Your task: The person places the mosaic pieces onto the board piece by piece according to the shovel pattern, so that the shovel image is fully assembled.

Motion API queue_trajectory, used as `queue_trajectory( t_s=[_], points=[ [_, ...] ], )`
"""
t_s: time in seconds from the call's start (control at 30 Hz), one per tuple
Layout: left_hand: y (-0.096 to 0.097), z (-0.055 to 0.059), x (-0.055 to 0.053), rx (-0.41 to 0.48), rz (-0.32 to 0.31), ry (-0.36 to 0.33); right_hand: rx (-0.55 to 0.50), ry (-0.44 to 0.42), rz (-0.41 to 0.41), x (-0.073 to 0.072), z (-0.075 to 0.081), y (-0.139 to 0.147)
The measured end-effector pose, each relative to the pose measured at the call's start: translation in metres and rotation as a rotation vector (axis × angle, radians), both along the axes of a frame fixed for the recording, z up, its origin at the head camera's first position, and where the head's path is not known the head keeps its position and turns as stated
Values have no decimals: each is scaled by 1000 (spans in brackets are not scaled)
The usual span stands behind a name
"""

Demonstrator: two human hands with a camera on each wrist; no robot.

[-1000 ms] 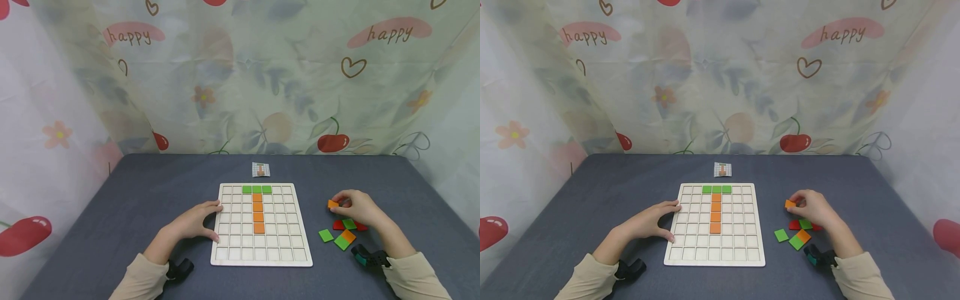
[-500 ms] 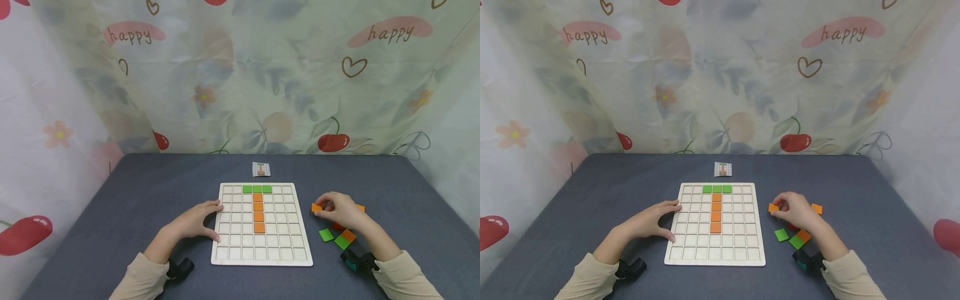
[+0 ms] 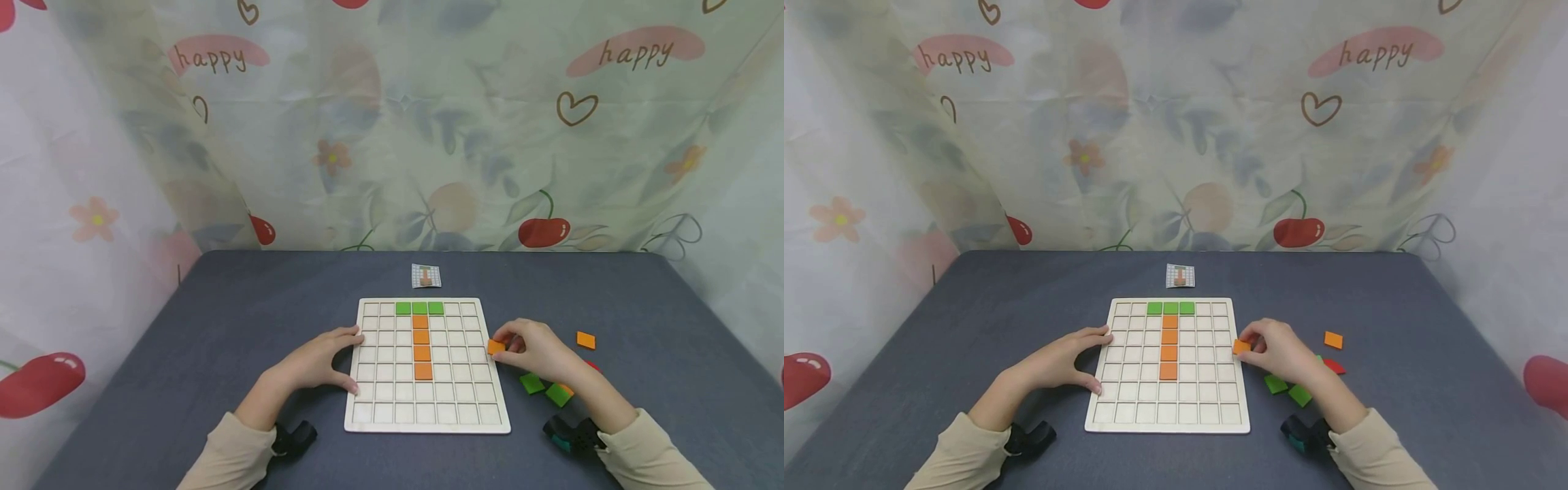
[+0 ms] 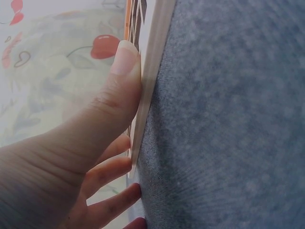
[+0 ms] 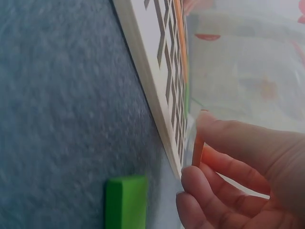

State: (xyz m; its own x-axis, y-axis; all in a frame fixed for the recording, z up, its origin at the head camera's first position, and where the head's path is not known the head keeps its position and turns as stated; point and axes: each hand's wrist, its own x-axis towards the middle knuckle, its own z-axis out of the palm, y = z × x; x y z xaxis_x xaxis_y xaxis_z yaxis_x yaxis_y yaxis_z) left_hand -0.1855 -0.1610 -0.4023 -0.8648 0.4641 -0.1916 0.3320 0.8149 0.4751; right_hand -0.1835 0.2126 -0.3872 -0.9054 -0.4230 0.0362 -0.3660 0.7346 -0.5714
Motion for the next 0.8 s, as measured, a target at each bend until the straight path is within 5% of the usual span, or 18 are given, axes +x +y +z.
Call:
queue_trajectory(
  t_s=[0.8],
  points=[
    [8, 7, 0, -67, 18, 21, -13, -22, 82, 8, -1, -28]
  ],
)
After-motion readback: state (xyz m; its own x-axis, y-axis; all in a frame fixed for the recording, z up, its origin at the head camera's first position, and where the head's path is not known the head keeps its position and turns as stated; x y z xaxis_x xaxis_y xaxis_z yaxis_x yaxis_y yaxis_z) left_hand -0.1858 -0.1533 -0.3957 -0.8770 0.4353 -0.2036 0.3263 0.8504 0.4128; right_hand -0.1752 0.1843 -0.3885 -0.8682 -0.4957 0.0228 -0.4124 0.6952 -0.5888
